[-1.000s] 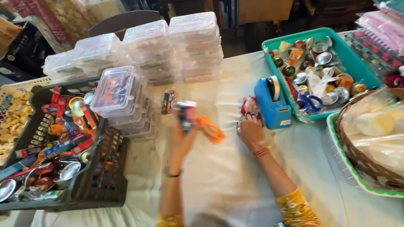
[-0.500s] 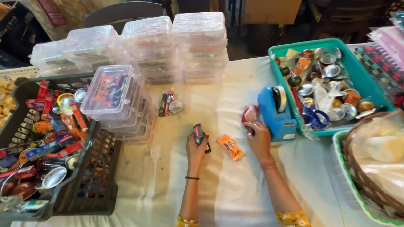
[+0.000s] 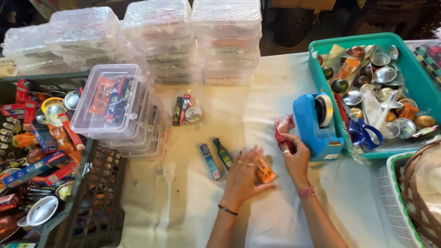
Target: The person wipes small toiletry items, including toothpaste tubes and a small metal bowl, with a cloth. They then place these items into a clear plastic bag. The person repeats this process with additional items from a crate, organizing them into the bag.
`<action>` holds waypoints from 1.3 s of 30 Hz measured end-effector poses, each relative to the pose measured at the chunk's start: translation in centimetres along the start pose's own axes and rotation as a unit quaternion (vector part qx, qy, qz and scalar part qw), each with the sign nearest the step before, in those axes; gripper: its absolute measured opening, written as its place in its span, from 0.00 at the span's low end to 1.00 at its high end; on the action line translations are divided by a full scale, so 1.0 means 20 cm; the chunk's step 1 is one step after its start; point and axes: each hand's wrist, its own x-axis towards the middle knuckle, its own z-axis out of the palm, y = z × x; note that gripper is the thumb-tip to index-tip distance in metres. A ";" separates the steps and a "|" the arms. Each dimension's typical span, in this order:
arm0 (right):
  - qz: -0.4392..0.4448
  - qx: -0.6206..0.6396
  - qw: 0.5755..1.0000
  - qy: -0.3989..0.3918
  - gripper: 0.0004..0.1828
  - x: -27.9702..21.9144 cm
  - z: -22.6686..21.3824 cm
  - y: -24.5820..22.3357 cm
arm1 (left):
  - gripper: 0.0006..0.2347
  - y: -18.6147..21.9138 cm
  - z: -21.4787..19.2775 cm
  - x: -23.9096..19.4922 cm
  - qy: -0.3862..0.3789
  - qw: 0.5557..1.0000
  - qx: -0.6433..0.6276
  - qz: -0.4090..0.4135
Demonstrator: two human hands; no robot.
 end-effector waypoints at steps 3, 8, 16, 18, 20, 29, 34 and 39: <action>0.056 0.031 0.998 -0.001 0.12 0.02 -0.01 0.02 | 0.31 0.10 -0.04 0.06 -0.091 0.991 0.067 0.073; 0.063 0.081 0.995 0.003 0.11 0.01 0.00 0.06 | 0.13 -0.03 0.08 -0.02 -0.010 0.995 0.062 0.079; -0.015 0.138 0.988 0.072 0.08 -0.08 0.00 -0.09 | 0.22 -0.19 0.36 -0.09 0.124 0.767 -0.539 -0.325; -0.013 0.137 0.987 0.079 0.08 -0.09 0.03 -0.08 | 0.26 -0.24 0.36 -0.06 0.114 0.667 -0.629 -0.384; -0.026 0.155 0.986 0.063 0.09 -0.13 0.06 -0.04 | 0.21 -0.26 0.29 -0.01 0.022 0.581 -0.676 -0.454; -0.345 -0.107 0.930 -0.068 0.14 -0.28 0.13 -0.39 | 0.19 -0.30 0.23 0.03 0.046 0.491 -0.817 -0.300; -0.299 -0.121 0.923 -0.212 0.22 -0.25 0.13 -0.36 | 0.25 -0.15 0.21 0.03 0.039 0.521 -0.795 -0.309; -0.234 -0.159 0.945 -0.166 0.22 -0.25 0.15 -0.29 | 0.36 -0.21 0.28 -0.01 0.013 0.441 -0.833 -0.333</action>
